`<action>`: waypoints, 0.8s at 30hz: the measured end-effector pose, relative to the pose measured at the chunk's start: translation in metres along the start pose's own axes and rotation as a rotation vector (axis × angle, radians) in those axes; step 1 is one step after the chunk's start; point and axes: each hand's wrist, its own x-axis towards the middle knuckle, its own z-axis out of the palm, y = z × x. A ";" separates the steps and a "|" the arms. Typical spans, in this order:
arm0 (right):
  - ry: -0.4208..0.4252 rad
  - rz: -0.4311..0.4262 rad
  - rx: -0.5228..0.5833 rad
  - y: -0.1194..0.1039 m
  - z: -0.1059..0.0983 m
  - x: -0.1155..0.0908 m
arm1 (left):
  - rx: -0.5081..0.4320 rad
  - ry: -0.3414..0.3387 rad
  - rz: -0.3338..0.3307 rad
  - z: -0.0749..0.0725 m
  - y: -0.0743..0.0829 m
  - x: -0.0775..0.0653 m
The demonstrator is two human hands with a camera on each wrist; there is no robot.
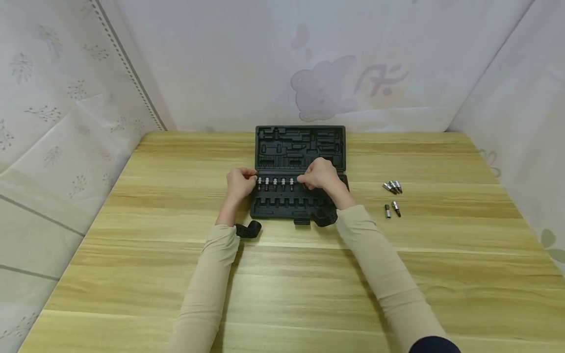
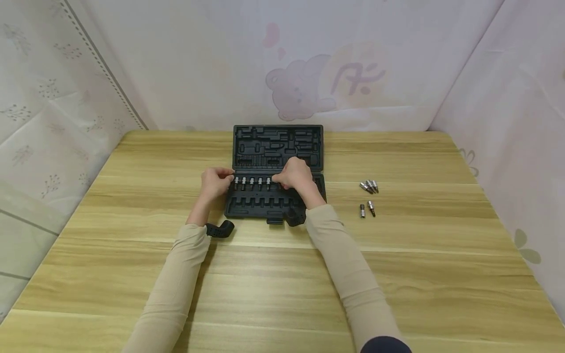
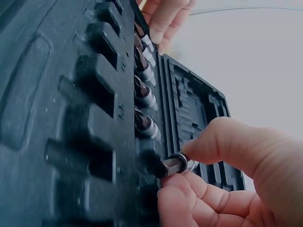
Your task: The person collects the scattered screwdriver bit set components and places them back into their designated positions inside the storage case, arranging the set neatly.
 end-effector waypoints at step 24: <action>-0.057 0.082 -0.041 -0.013 0.004 0.009 | 0.000 -0.008 -0.002 0.000 0.000 0.000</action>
